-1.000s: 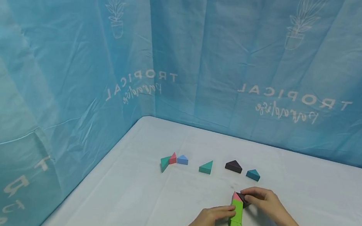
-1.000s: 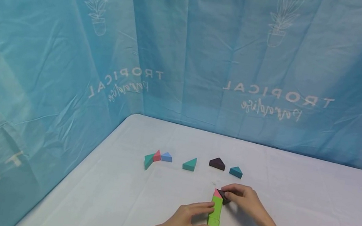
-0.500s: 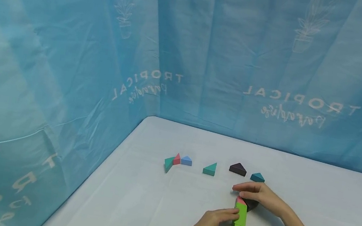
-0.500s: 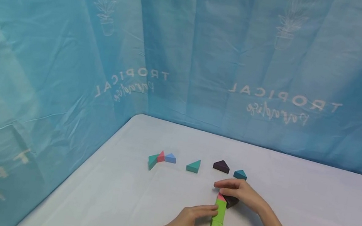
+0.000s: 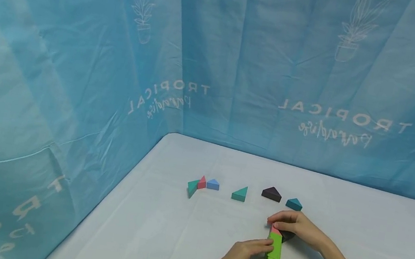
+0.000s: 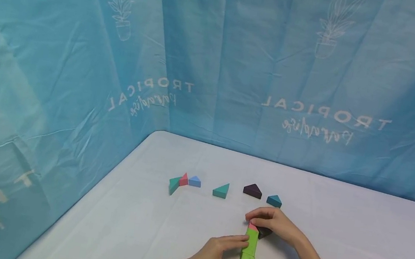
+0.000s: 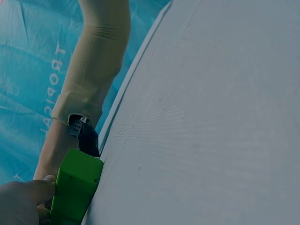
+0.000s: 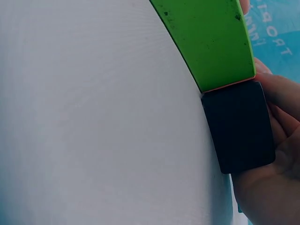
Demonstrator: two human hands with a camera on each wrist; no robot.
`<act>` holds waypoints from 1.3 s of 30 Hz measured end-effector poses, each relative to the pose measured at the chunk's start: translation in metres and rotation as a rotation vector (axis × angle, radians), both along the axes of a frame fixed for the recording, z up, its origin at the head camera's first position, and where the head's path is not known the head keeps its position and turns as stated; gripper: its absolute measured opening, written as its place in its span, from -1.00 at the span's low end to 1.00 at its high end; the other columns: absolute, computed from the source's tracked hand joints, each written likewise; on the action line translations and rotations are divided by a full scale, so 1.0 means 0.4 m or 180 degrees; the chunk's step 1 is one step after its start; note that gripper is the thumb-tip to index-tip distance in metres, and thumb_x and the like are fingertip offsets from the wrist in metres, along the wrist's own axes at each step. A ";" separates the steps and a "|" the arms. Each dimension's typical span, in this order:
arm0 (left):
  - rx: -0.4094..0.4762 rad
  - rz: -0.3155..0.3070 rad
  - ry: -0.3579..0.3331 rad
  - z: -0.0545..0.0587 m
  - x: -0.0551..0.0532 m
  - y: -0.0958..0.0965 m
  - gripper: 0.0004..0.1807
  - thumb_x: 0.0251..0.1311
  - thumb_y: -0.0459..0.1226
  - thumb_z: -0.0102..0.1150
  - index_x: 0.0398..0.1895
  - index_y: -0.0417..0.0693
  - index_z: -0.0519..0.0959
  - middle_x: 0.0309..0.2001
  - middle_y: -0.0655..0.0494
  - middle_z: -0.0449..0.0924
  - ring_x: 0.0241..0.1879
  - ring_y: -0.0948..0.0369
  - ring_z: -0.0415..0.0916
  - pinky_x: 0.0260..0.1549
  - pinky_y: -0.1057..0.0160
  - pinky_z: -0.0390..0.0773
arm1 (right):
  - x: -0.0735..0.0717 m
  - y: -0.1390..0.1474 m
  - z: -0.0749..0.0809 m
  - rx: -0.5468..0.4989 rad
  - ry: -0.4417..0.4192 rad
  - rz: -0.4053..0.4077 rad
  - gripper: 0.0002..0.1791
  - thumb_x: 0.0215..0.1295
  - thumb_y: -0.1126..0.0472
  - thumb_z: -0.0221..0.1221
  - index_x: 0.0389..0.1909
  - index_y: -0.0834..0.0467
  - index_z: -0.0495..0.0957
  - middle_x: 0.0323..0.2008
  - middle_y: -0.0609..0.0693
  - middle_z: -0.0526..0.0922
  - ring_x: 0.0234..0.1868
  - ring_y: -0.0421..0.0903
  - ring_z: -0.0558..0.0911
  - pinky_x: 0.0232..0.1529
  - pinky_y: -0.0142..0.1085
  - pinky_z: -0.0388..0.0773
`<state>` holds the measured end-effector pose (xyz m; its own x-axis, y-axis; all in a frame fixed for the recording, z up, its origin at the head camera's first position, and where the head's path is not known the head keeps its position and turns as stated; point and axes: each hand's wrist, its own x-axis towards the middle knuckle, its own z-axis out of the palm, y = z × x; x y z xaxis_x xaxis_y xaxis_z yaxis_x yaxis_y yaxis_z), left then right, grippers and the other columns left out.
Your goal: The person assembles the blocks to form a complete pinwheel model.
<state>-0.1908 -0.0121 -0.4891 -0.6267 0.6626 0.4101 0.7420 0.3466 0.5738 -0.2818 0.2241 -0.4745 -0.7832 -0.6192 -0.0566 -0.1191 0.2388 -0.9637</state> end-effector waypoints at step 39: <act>0.0016 0.0033 -0.0235 -0.002 -0.001 0.006 -0.47 0.21 -0.08 0.21 0.18 -0.18 0.48 0.27 0.11 0.37 0.23 0.32 0.29 0.15 0.38 0.31 | -0.034 0.061 -0.013 0.0888 0.1049 -0.2227 -0.54 0.31 0.08 0.18 0.13 0.27 0.50 0.06 0.25 0.55 0.08 0.23 0.50 0.07 0.14 0.36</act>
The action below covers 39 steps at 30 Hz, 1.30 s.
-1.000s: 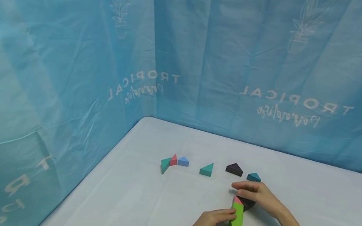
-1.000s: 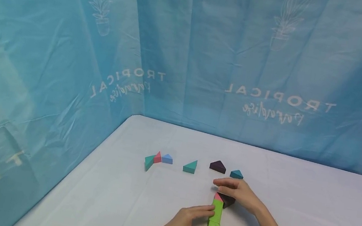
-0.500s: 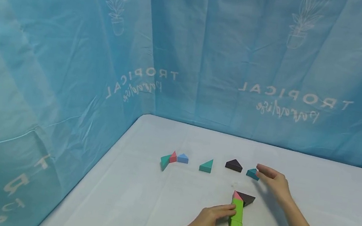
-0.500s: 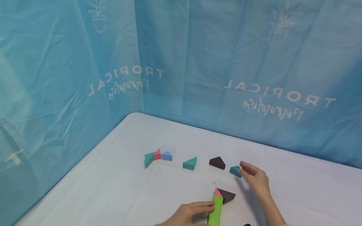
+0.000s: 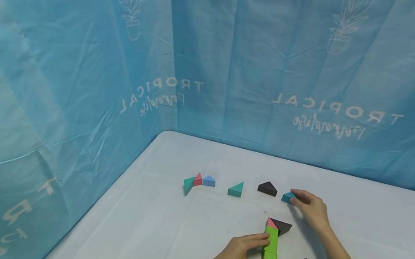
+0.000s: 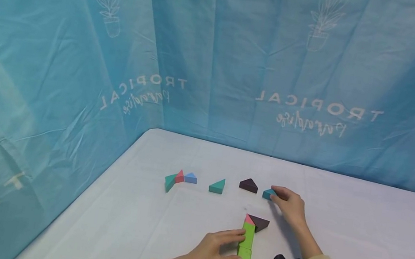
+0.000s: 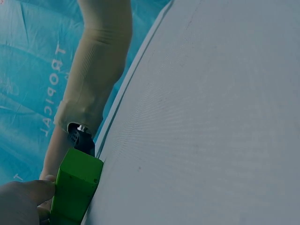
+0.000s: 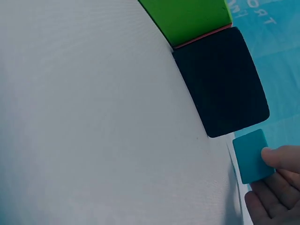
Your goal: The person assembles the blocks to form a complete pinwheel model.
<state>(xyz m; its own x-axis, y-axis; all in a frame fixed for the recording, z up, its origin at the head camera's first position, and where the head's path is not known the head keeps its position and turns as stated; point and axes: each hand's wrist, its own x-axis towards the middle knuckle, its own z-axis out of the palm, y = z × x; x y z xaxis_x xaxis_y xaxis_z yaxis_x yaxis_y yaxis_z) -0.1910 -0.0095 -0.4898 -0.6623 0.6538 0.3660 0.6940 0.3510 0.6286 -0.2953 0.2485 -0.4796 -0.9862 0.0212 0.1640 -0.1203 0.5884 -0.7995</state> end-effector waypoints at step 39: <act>0.0051 -0.0027 0.0010 0.008 0.001 -0.003 -0.47 0.22 -0.11 0.22 0.18 -0.22 0.48 0.26 0.07 0.39 0.23 0.30 0.29 0.15 0.39 0.30 | 0.044 -0.022 0.018 -0.0285 0.0009 0.0581 -0.58 0.28 0.05 0.22 0.10 0.16 0.55 0.04 0.12 0.59 0.07 0.10 0.54 0.07 0.04 0.44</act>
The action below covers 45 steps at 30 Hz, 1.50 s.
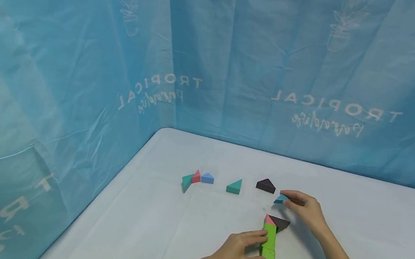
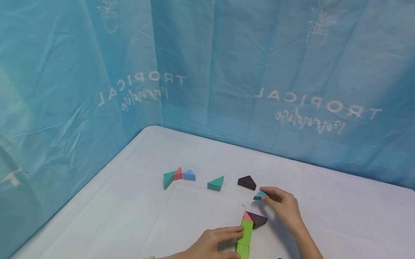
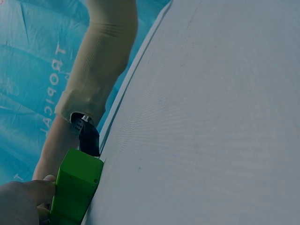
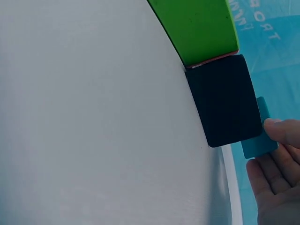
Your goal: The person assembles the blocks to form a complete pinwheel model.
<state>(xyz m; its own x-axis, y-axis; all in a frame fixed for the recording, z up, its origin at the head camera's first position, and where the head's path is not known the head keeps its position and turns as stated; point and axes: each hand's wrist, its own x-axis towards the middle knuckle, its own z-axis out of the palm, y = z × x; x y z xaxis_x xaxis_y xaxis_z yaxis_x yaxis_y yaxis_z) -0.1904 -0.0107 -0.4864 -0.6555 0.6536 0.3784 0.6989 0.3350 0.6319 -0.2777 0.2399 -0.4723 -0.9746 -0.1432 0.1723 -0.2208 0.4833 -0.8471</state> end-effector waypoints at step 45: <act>0.0106 0.0032 -0.0024 -0.014 -0.004 0.004 -0.49 0.19 -0.10 0.24 0.14 -0.21 0.50 0.23 0.07 0.41 0.21 0.27 0.32 0.14 0.37 0.32 | 0.000 -0.042 0.007 -0.0166 0.0038 0.0024 -0.62 0.21 0.11 0.28 0.00 0.20 0.55 -0.07 0.09 0.61 0.03 0.08 0.56 0.02 -0.18 0.51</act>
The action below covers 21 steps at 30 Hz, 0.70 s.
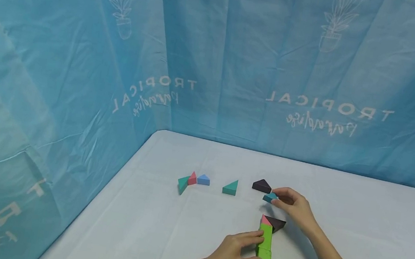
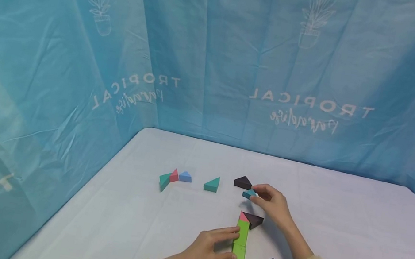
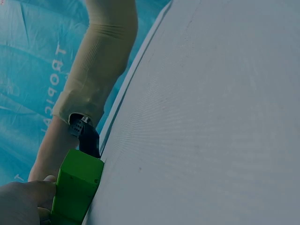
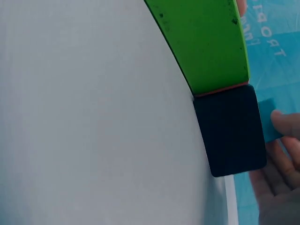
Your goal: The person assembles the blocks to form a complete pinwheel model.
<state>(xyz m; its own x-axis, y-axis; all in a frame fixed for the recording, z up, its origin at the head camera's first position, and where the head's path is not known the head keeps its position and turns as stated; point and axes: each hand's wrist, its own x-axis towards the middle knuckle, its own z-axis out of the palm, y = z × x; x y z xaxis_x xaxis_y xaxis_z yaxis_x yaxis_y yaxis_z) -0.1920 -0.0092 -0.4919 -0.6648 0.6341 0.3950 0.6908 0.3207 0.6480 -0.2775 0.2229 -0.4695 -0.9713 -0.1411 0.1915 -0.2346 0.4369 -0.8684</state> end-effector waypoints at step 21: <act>-0.0060 0.0009 -0.0023 0.002 0.001 0.000 -0.48 0.21 -0.10 0.23 0.16 -0.21 0.50 0.24 0.08 0.40 0.22 0.28 0.31 0.14 0.37 0.32 | -0.009 0.025 -0.039 0.0395 0.0114 0.0200 -0.65 0.32 0.25 0.15 0.11 0.22 0.52 0.05 0.13 0.58 0.06 0.11 0.54 0.01 -0.02 0.50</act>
<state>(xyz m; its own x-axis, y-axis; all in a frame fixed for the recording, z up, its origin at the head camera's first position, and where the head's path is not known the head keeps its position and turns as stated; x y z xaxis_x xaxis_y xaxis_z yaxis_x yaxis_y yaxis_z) -0.1916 -0.0091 -0.4913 -0.6694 0.6395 0.3781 0.6853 0.3349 0.6467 -0.2811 0.2329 -0.4850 -0.9527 -0.2260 0.2031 -0.2946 0.5238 -0.7993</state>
